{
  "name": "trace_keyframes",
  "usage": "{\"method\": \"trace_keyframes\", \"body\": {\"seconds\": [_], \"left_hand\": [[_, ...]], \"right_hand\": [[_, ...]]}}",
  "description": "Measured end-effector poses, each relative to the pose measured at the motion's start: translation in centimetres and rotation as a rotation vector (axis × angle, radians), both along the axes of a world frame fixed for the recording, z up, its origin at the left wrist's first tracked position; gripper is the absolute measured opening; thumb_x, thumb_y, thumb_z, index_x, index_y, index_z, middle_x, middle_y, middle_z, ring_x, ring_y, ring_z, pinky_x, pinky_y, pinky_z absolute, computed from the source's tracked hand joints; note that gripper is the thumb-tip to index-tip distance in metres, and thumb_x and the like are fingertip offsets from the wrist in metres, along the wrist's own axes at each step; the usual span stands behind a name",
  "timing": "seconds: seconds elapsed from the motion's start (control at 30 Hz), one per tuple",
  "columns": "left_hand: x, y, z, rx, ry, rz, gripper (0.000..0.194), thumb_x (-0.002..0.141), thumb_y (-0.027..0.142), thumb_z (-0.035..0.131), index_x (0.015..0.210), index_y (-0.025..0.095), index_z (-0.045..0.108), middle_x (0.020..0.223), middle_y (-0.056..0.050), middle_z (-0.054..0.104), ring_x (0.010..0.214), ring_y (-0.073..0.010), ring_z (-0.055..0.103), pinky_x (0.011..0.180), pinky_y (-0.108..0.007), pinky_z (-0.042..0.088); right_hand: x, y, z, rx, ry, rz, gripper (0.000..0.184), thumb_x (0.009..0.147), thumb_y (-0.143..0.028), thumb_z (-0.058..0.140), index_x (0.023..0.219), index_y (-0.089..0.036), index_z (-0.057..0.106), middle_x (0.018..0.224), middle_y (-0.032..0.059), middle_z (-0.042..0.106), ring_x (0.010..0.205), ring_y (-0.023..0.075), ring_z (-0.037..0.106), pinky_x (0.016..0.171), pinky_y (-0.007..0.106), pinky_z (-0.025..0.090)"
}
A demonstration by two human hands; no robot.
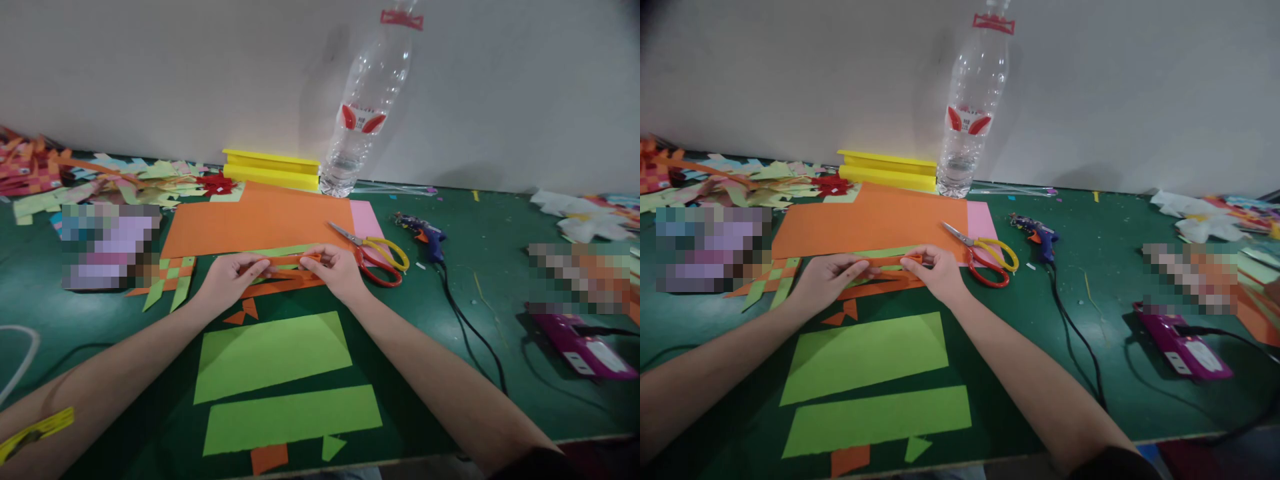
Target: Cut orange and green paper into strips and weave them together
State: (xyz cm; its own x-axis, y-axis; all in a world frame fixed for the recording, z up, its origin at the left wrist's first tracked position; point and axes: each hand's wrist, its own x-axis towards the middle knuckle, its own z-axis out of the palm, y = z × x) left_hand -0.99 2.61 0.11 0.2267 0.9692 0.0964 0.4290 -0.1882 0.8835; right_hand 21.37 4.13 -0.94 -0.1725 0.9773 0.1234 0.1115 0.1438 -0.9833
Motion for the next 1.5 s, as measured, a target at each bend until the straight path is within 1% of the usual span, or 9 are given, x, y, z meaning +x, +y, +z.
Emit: {"method": "trace_keyframes", "body": {"seconds": [0.13,0.3,0.37,0.47,0.77,0.97,1.2,1.37,1.5], "left_hand": [[-0.07,0.15,-0.10,0.017,0.037,0.010,0.031,0.088,0.043,0.055,0.090,0.018,0.073,0.087,-0.004,0.076,0.083,-0.0212,0.072,0.082,-0.033,0.055],[-0.11,0.28,0.03,0.071,0.111,0.050,0.030,0.084,0.045,0.058,0.094,0.021,0.074,0.089,-0.003,0.076,0.082,-0.0221,0.071,0.076,-0.031,0.055],[-0.13,0.26,0.10,0.054,0.109,0.037,0.030,0.084,0.045,0.058,0.093,0.021,0.074,0.087,-0.003,0.076,0.081,-0.0218,0.071,0.076,-0.031,0.055],[-0.14,0.20,0.23,0.022,0.082,0.012,0.028,0.085,0.043,0.058,0.091,0.021,0.074,0.085,-0.002,0.076,0.083,-0.0212,0.071,0.080,-0.031,0.054],[-0.12,0.31,0.12,-0.016,0.059,0.013,0.030,0.086,0.044,0.058,0.092,0.019,0.074,0.086,-0.004,0.077,0.085,-0.0218,0.072,0.083,-0.033,0.055],[-0.12,0.29,0.25,-0.002,0.053,0.001,0.029,0.085,0.044,0.058,0.091,0.020,0.074,0.085,-0.004,0.077,0.083,-0.0225,0.072,0.082,-0.035,0.055],[-0.05,0.28,0.28,0.003,0.086,0.014,0.029,0.086,0.043,0.057,0.090,0.020,0.074,0.085,-0.004,0.077,0.083,-0.0221,0.072,0.083,-0.035,0.055],[-0.01,0.31,0.27,0.041,0.093,0.057,0.028,0.086,0.042,0.055,0.087,0.020,0.073,0.083,-0.003,0.076,0.079,-0.0210,0.071,0.081,-0.032,0.054],[-0.04,0.35,0.13,0.087,0.094,0.083,0.029,0.087,0.044,0.054,0.082,0.021,0.071,0.082,-0.003,0.075,0.073,-0.0194,0.069,0.076,-0.030,0.054]], "right_hand": [[0.00,-0.01,-0.05,-0.045,0.024,0.006,0.026,0.069,-0.041,0.075,0.080,-0.019,0.066,0.074,0.0044,0.074,0.069,0.0174,0.071,0.067,0.030,0.056],[-0.05,-0.05,-0.02,-0.060,0.029,0.014,0.026,0.070,-0.041,0.075,0.081,-0.018,0.066,0.071,0.0041,0.074,0.067,0.0180,0.071,0.065,0.030,0.056],[-0.04,-0.03,-0.04,-0.061,0.025,0.014,0.027,0.070,-0.041,0.075,0.081,-0.018,0.066,0.070,0.0041,0.074,0.067,0.0182,0.071,0.065,0.030,0.056],[-0.01,0.01,-0.05,-0.060,0.028,0.013,0.028,0.070,-0.041,0.075,0.081,-0.018,0.066,0.070,0.0039,0.074,0.066,0.0180,0.072,0.065,0.030,0.056],[-0.08,-0.02,-0.08,-0.058,0.023,0.018,0.029,0.070,-0.042,0.074,0.082,-0.017,0.066,0.068,0.0040,0.073,0.064,0.0169,0.071,0.061,0.028,0.056],[-0.08,0.03,-0.16,-0.057,0.013,0.015,0.028,0.070,-0.042,0.074,0.082,-0.017,0.065,0.068,0.0041,0.073,0.064,0.0174,0.071,0.061,0.029,0.056],[-0.24,0.00,0.03,-0.065,0.027,0.010,0.028,0.069,-0.041,0.075,0.080,-0.017,0.065,0.066,0.0036,0.073,0.061,0.0160,0.070,0.060,0.027,0.054],[-0.21,-0.03,0.06,-0.083,0.052,0.001,0.027,0.068,-0.039,0.076,0.078,-0.018,0.064,0.068,0.0029,0.073,0.063,0.0163,0.070,0.062,0.028,0.054],[-0.12,0.11,-0.01,-0.082,0.047,-0.007,0.027,0.070,-0.042,0.074,0.080,-0.018,0.064,0.068,0.0027,0.073,0.063,0.0162,0.070,0.060,0.027,0.053]]}}
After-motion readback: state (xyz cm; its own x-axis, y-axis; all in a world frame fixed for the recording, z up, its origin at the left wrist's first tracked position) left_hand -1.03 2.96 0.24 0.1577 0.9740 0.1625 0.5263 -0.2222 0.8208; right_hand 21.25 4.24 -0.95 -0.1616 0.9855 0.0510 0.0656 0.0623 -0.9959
